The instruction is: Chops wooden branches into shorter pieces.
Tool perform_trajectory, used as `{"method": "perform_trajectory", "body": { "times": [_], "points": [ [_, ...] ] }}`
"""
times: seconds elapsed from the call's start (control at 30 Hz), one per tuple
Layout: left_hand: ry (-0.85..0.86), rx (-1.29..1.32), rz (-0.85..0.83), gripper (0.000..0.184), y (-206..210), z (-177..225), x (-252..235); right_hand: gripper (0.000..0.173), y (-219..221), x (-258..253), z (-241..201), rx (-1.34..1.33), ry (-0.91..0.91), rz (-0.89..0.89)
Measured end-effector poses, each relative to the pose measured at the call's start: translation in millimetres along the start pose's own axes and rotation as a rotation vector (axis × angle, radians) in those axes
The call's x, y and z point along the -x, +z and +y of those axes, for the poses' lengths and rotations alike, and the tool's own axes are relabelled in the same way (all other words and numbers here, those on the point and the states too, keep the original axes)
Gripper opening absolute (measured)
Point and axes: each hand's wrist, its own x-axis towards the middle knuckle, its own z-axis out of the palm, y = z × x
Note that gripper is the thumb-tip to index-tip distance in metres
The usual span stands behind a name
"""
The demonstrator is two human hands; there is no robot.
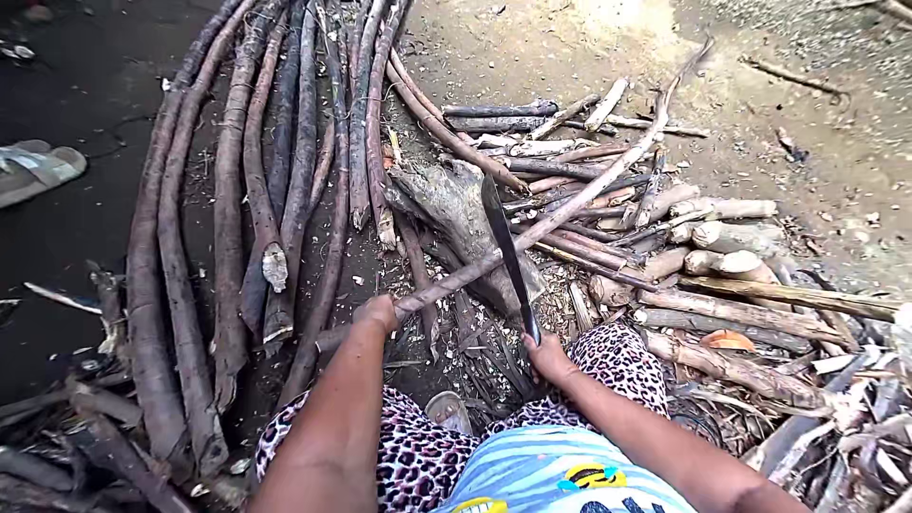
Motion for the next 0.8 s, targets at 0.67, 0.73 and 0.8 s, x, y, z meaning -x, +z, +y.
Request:
{"method": "perform_trajectory", "body": {
  "times": [0.67,0.73,0.8],
  "points": [
    [-0.035,-0.053,0.117,0.033,-14,12,0,0.019,-104,127,-204,-0.151,-1.487,0.556],
    [-0.036,-0.053,0.102,0.03,-13,12,-2,0.019,-95,104,-215,-0.234,-1.557,0.735],
    [-0.029,-0.044,0.101,0.03,-15,11,-4,0.028,-66,63,-162,-0.113,-1.293,0.808]
  ]
}}
